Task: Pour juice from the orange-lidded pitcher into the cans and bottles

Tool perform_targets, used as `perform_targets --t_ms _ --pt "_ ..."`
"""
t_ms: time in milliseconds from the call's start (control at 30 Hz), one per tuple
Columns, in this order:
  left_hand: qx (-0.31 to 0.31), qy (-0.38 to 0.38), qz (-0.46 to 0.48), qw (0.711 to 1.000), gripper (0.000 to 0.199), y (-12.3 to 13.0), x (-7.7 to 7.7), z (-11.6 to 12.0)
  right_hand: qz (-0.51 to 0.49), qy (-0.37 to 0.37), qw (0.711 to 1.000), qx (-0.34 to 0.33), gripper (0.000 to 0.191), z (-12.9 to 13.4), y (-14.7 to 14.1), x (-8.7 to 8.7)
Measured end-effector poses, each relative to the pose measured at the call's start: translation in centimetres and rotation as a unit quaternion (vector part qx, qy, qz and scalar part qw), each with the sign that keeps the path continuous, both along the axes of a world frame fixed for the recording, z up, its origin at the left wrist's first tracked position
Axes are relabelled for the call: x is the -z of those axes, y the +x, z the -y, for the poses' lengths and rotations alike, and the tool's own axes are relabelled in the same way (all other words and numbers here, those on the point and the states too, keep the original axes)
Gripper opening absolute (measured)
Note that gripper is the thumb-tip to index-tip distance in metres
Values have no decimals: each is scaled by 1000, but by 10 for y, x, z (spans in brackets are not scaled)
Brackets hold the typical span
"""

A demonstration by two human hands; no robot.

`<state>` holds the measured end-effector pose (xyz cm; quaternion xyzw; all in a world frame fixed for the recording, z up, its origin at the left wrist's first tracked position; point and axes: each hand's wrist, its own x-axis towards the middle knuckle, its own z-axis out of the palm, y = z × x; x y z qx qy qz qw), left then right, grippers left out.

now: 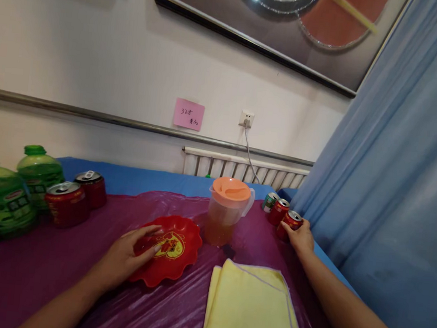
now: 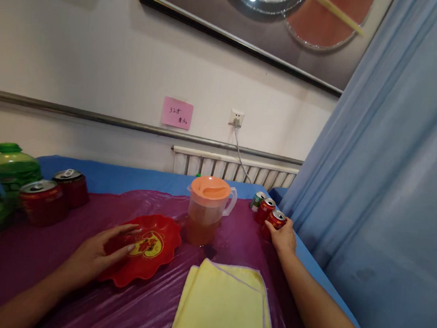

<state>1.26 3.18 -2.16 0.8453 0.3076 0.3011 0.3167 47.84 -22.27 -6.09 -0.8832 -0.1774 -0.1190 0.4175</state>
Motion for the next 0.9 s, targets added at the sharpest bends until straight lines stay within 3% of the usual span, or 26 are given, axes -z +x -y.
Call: perform_targets --t_ms 133,233,300,367,467,533,633,767,900 --pt "-9 -7 19 1000 60 0 -3 5 27 17 999 13 98 9 -19 -14" --pt "-32 -6 28 999 60 -2 -5 5 114 95 988 -42 76 12 -64 -31" --pt "-56 1 38 998 59 -3 -6 5 153 136 964 -173 52 10 -113 -44" --pt "-83 8 60 995 58 -4 -7 6 144 116 921 -343 34 4 -173 -57" --pt "-118 4 116 986 51 -4 -10 8 127 57 826 -546 36 -14 -268 -72" --pt "-143 -2 168 975 48 -5 -12 8 122 -21 758 -641 39 -30 -322 -76" --pt "-182 -36 257 948 44 -6 -15 4 184 -91 676 -707 36 -56 -376 -69" --pt "-219 -139 373 891 40 -6 -19 -5 260 -159 589 -748 46 -75 -401 -42" --pt "-234 -209 416 854 38 -11 -23 -16 267 -164 574 -756 50 -74 -401 -20"
